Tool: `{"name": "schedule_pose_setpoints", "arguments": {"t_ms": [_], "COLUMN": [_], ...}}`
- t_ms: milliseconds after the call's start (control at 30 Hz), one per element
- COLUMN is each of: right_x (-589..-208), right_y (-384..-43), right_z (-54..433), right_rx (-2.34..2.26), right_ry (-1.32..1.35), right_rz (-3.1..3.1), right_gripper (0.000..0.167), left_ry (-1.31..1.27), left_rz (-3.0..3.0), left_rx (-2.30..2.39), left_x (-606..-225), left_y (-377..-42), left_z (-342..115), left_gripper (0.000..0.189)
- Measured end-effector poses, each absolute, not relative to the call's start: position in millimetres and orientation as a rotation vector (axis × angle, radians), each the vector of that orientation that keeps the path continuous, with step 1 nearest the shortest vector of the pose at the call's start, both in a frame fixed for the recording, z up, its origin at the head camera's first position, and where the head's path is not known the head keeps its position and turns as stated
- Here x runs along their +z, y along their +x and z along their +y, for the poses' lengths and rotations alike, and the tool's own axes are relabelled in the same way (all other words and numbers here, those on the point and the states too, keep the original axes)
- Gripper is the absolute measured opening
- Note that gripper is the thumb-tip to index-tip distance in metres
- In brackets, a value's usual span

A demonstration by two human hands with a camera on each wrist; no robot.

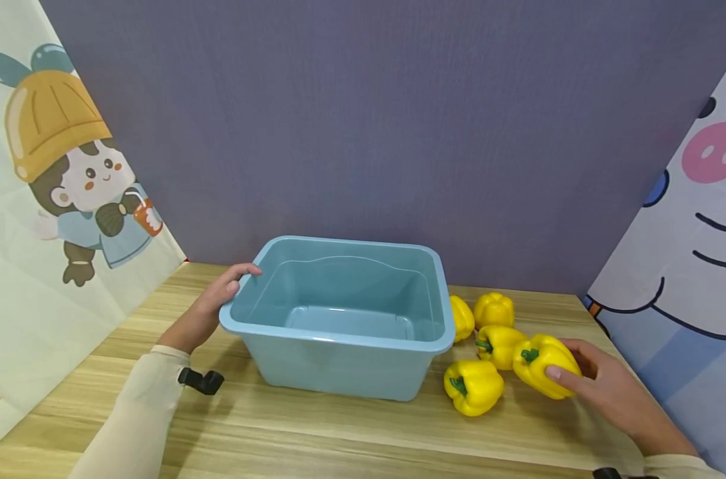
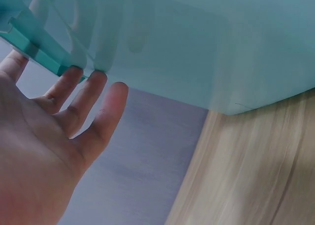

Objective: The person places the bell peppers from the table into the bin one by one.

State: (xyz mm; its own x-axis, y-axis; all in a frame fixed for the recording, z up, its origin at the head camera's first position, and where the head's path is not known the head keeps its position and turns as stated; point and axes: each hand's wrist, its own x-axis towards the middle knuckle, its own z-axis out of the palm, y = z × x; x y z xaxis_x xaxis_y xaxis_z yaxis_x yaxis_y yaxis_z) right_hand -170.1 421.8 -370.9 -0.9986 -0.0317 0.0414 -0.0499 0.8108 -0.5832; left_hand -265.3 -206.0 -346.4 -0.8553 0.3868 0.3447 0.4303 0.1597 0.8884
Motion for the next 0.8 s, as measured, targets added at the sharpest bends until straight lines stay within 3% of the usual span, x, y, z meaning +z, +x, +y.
{"name": "schedule_pose_setpoints", "arguments": {"t_ms": [800], "right_x": [-365.4], "right_y": [-169.0], "right_z": [413.7], "right_rx": [0.966], "right_ry": [0.038], "right_rz": [-2.901], "right_gripper": [0.068], "left_ry": [-0.811], "left_rz": [-2.438], "left_rx": [-1.810], "left_x": [-344.9], "left_y": [-263.2], "left_z": [-200.0], "left_gripper": [0.051]}}
